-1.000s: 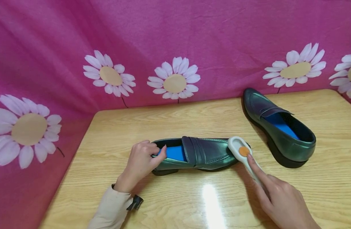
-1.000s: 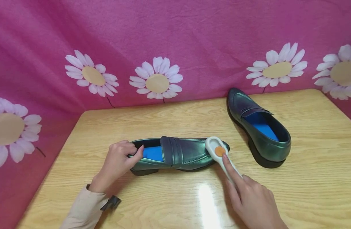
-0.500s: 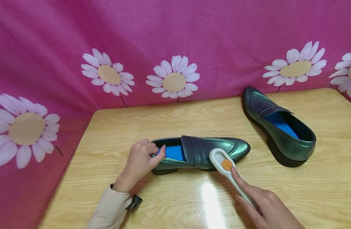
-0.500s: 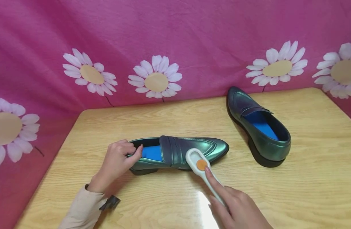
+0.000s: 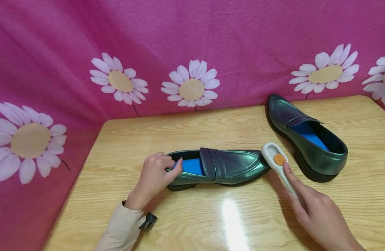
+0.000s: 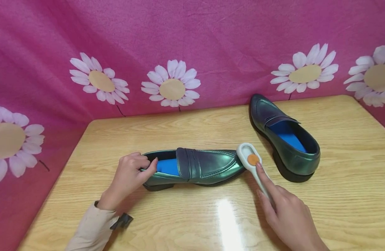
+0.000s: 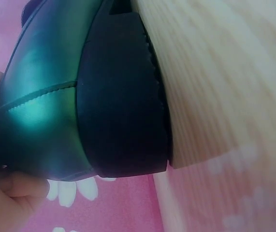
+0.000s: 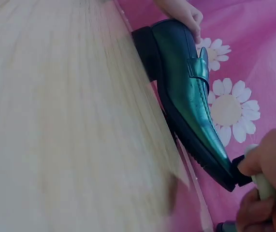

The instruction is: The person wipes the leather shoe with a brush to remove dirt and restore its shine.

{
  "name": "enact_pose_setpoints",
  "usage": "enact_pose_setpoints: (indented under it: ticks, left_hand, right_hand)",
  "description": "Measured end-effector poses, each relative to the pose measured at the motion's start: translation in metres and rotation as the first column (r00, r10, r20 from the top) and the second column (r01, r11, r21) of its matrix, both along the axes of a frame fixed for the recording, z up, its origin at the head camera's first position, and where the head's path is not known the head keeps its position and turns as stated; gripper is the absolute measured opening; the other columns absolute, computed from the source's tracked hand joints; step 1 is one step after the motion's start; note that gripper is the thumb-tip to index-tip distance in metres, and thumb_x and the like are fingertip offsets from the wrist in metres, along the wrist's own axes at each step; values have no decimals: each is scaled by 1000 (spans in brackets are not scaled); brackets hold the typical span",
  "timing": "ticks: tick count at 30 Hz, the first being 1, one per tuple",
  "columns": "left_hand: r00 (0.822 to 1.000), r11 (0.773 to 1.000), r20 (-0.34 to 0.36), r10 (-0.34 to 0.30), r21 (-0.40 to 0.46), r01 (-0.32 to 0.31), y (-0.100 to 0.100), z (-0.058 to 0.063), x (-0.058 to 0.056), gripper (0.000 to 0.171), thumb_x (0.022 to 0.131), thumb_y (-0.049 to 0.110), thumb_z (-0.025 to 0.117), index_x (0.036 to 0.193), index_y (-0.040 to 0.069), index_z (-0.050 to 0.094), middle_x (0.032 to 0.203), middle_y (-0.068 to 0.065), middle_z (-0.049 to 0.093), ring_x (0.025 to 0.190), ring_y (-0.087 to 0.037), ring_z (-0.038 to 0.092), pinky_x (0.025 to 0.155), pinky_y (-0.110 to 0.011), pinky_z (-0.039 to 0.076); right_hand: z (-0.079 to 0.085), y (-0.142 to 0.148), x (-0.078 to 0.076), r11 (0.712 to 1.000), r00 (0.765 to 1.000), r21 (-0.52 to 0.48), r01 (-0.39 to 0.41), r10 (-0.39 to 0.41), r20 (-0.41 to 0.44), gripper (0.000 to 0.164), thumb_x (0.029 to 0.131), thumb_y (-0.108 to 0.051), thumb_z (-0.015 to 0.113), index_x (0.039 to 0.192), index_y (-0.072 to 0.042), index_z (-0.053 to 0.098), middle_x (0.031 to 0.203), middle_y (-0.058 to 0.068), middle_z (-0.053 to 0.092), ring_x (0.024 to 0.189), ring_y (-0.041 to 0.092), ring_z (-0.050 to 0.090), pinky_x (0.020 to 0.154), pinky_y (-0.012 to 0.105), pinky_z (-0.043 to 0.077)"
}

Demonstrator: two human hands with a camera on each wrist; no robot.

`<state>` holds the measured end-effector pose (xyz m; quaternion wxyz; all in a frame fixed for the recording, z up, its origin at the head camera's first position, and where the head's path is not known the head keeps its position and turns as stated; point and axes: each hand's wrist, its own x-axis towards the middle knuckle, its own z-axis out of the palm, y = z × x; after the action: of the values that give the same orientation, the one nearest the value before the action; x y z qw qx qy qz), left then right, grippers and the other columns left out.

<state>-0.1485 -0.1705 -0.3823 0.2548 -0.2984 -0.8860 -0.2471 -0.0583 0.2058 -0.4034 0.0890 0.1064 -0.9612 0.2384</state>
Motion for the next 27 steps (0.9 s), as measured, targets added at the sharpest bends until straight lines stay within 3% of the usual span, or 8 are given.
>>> enact_pose_setpoints:
  ticks: [4, 7, 11, 14, 19, 24, 27]
  left_hand:
    - [1000, 1000, -9, -7, -3, 7, 1, 0, -1, 53, 82, 11, 69, 41, 17, 37, 47, 9, 23, 48, -7, 27, 47, -21, 19]
    - [1000, 1000, -10, -7, -3, 7, 1, 0, -1, 52, 82, 11, 69, 41, 17, 38, 46, 9, 24, 48, -7, 27, 47, -21, 19]
    - [1000, 1000, -9, -2, 0, 2, 0, 0, -1, 52, 82, 11, 69, 41, 17, 38, 46, 9, 24, 48, -7, 27, 46, -21, 20]
    - [1000, 1000, -13, -2, 1, 2, 0, 0, 0, 52, 82, 10, 70, 41, 17, 38, 46, 9, 24, 48, -7, 27, 46, -21, 20]
    - [1000, 1000, -22, -1, -1, 1, 0, 0, 0, 53, 82, 11, 70, 41, 18, 36, 47, 9, 23, 47, -7, 27, 46, -21, 19]
    - [1000, 1000, -24, 0, 0, 0, 0, 0, 0, 53, 81, 11, 70, 41, 18, 36, 46, 9, 23, 47, -7, 26, 46, -21, 19]
    - [1000, 1000, -26, -6, 3, 6, 0, 0, 0, 53, 81, 10, 69, 41, 18, 35, 47, 9, 22, 47, -7, 26, 46, -21, 19]
  right_hand:
    - [2, -4, 2, 998, 997, -16, -56, 57, 60, 79, 89, -15, 67, 153, -28, 23, 128, 21, 58, 100, 36, 65, 80, 55, 50]
    - [3, -11, 5, 990, 986, -19, -139, 140, 93, 74, 91, -20, 66, 152, -29, 24, 134, 10, 56, 109, 26, 64, 82, 46, 52]
    - [2, -16, 9, 975, 965, -18, -223, 223, 135, 75, 90, -23, 68, 151, -33, 27, 125, -2, 63, 100, 6, 64, 80, 36, 54]
    - [1, -17, 12, 965, 953, -22, -260, 260, 152, 76, 88, -24, 70, 151, -34, 29, 119, -6, 65, 95, 0, 62, 77, 32, 55]
    - [-1, -21, 14, 943, 929, -67, -326, 332, 163, 71, 91, -27, 66, 151, -31, 29, 118, -6, 66, 97, 0, 62, 77, 30, 54]
    - [-5, -30, 16, 909, 865, -178, -377, 414, 283, 65, 96, -36, 57, 152, -31, 25, 113, -7, 66, 90, -2, 59, 76, 26, 54]
    - [-6, -31, 18, 909, 862, -195, -369, 413, 294, 66, 96, -32, 59, 152, -31, 25, 113, -6, 65, 87, -3, 57, 75, 25, 53]
